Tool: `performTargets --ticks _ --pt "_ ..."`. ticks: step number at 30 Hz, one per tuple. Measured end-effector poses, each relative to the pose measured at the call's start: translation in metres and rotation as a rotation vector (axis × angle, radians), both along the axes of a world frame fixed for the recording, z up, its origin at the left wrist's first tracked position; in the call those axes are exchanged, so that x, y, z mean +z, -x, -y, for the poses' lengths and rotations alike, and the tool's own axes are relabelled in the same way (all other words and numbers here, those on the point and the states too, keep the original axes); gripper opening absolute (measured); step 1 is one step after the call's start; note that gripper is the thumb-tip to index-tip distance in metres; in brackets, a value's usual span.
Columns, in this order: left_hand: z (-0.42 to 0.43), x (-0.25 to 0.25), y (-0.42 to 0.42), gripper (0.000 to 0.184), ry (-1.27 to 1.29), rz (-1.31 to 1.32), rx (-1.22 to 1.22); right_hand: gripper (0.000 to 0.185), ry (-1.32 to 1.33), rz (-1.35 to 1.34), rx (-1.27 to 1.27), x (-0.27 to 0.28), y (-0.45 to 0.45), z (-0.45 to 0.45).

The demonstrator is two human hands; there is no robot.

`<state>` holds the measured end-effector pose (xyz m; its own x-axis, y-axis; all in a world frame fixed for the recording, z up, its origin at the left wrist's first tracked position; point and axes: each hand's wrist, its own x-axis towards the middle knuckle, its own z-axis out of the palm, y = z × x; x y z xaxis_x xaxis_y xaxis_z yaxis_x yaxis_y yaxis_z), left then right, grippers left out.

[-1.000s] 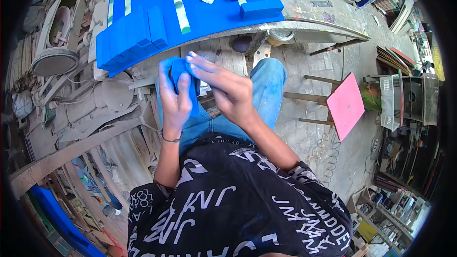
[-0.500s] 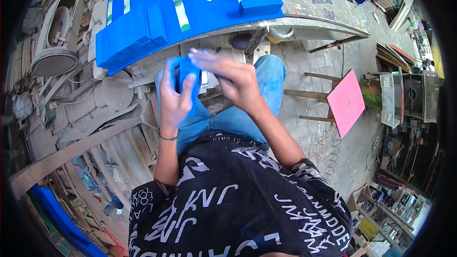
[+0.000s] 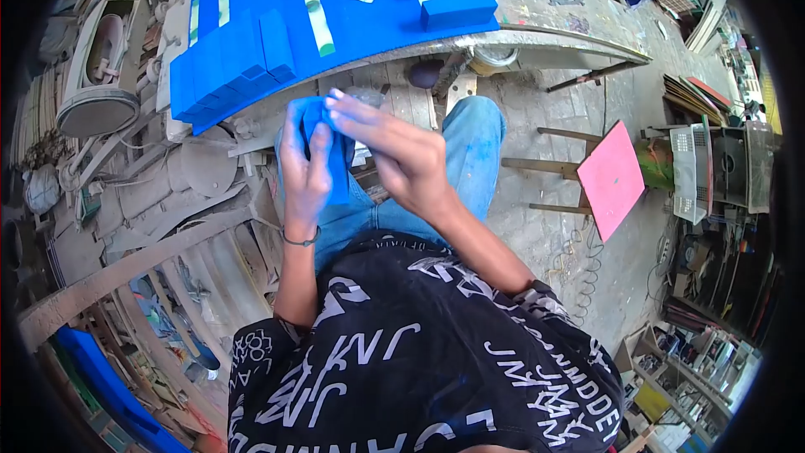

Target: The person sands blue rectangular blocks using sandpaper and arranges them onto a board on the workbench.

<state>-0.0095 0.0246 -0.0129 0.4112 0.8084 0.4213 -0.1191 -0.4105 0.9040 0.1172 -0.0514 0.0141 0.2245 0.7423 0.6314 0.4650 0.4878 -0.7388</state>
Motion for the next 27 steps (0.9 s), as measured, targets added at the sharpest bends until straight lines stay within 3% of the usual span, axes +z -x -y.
performTargets --ticks 1,3,4,7,11,16,20,27 --pt "0.000 -0.001 0.003 0.025 0.001 -0.001 0.006 0.048 -0.018 -0.031 0.034 -0.006 -0.001 -0.003" --pt "0.005 -0.005 0.008 0.031 0.404 0.097 -0.192 0.047 0.033 -0.031 0.001 -0.020 -0.010 -0.018" --pt "0.009 -0.004 0.006 0.031 0.405 0.101 -0.195 0.046 0.069 -0.027 -0.032 -0.023 -0.015 -0.023" --pt "0.004 0.002 0.010 0.054 0.589 0.248 -0.331 0.042 0.112 -0.121 -0.107 -0.012 -0.009 -0.008" --pt "0.006 0.002 0.012 0.051 0.597 0.223 -0.213 0.040 0.059 -0.140 -0.129 -0.008 0.008 0.005" --pt "0.009 0.002 0.008 0.037 0.305 0.024 -0.102 0.041 0.079 -0.180 -0.116 -0.020 0.015 0.002" --pt "0.013 0.010 -0.004 0.030 0.161 0.007 0.036 0.042 0.019 -0.081 -0.137 -0.020 0.018 -0.004" --pt "0.018 0.009 -0.003 0.033 0.169 -0.022 0.096 0.043 -0.003 -0.083 -0.078 -0.017 0.020 -0.001"
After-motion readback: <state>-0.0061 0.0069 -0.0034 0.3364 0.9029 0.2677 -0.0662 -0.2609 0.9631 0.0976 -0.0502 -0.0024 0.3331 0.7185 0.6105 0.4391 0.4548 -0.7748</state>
